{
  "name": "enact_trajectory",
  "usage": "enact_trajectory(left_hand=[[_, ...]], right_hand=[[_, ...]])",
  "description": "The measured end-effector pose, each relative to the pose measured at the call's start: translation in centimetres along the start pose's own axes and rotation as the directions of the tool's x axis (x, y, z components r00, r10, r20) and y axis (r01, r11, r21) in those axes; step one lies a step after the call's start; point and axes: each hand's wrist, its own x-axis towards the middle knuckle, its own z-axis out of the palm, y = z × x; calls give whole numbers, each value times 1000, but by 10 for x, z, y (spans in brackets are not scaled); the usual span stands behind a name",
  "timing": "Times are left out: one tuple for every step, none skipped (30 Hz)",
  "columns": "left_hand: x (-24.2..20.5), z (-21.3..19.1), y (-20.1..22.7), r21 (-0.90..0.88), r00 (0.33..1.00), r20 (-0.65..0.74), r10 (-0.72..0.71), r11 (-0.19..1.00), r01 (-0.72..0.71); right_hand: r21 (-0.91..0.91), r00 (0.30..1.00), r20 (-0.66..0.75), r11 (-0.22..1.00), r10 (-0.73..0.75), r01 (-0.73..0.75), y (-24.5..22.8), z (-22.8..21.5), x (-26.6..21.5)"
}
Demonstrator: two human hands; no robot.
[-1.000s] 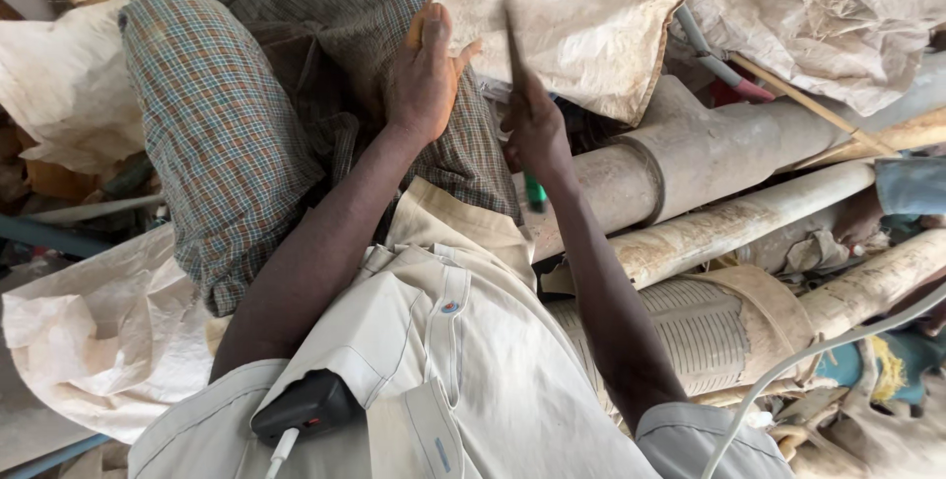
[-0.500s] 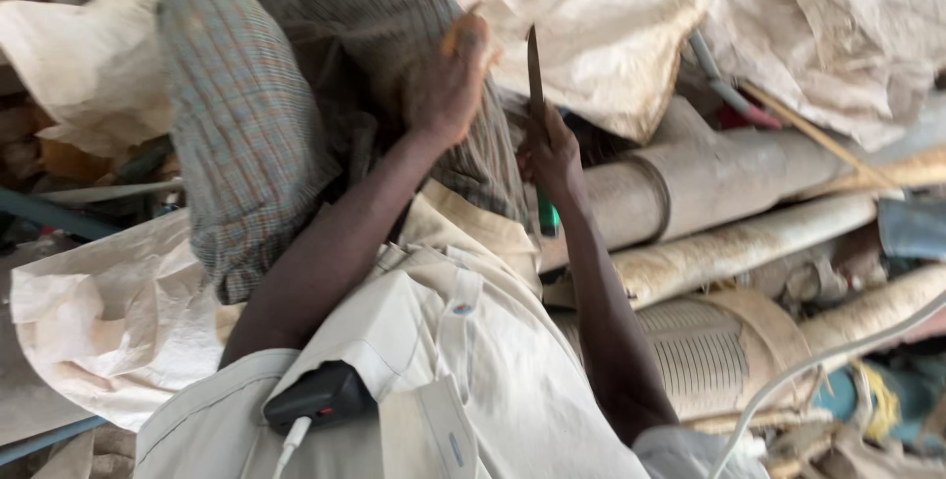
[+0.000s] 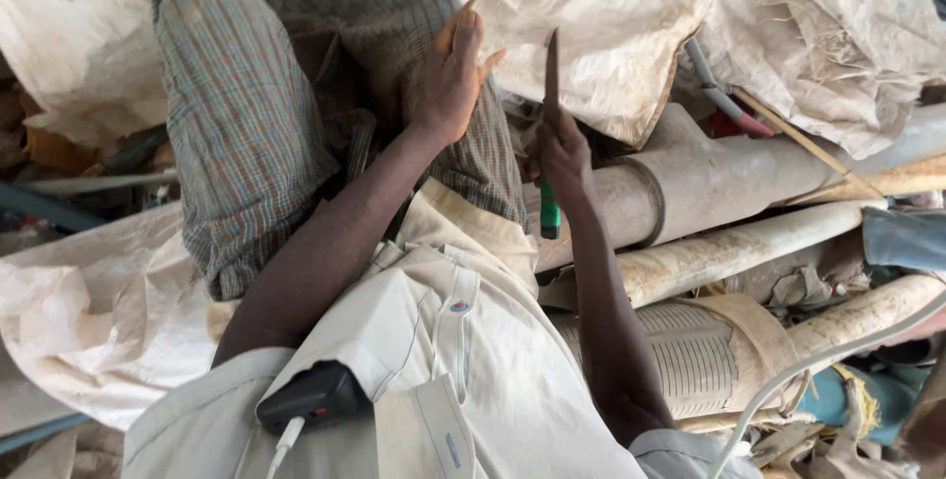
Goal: The person sits cross-legged and uses a knife to cut a long strip from a large woven sack. The person holds the sack with one hand and slices along its edge with the other, producing a continuous fabric strip.
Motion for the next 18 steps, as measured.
enact_trajectory(left_hand=[[-5, -1, 1, -6, 1000, 7, -20, 1000, 20], [-10, -3, 2, -12, 999, 14, -40, 999, 40], [-9, 1, 3, -19, 997, 40, -59, 998, 60], [-7, 5, 5, -48, 997, 47, -65, 997, 68], [-7, 8, 7, -79, 996, 49, -71, 994, 74], [-7, 12, 10, -110, 996, 52, -76, 991, 82], [-7, 14, 14, -146, 995, 58, -81, 985, 89], [-7, 16, 18, -182, 994, 65, -86, 979, 97], [-9, 17, 22, -219, 994, 61, -90, 971, 101], [-11, 19, 26, -243, 991, 115, -63, 966, 90], [-13, 21, 30, -265, 985, 169, -35, 961, 79], [-16, 23, 34, -288, 975, 220, -3, 955, 68], [-16, 25, 39, -266, 971, 238, -21, 960, 86], [-17, 27, 43, -243, 966, 255, -40, 964, 104], [-18, 29, 46, -220, 959, 278, -61, 967, 126], [-18, 31, 48, -216, 952, 297, -70, 966, 139], [-20, 31, 49, -211, 946, 315, -80, 966, 152], [-22, 31, 49, -206, 939, 332, -90, 965, 165]], right_hand=[[80, 1000, 22, 997, 4, -5, 2, 1, -4], [159, 999, 43, 987, 5, -12, 2, 3, -6], [240, 999, 48, 971, -3, -9, -1, 2, -6], [260, 1000, 27, 966, -16, 8, -6, 2, -4], [277, 1000, 11, 961, -28, 23, -11, 1, -2], [294, 999, -5, 955, -39, 39, -18, 1, 1], [363, 998, -11, 930, -56, 56, -25, 3, 7], [430, 997, -18, 900, -72, 73, -32, 4, 11], [492, 996, -16, 867, -84, 81, -37, 7, 15], [479, 991, -13, 869, -132, 122, -41, 9, 19], [468, 984, -10, 869, -180, 163, -43, 10, 21], [457, 974, -7, 866, -226, 204, -44, 12, 23], [481, 974, -35, 851, -222, 211, -44, 12, 25], [504, 974, -64, 836, -216, 218, -44, 11, 28], [526, 973, -99, 819, -209, 229, -43, 10, 29], [544, 969, -108, 803, -222, 244, -41, 7, 31], [562, 965, -116, 786, -234, 258, -38, 6, 33], [580, 961, -124, 768, -245, 271, -36, 4, 35]])
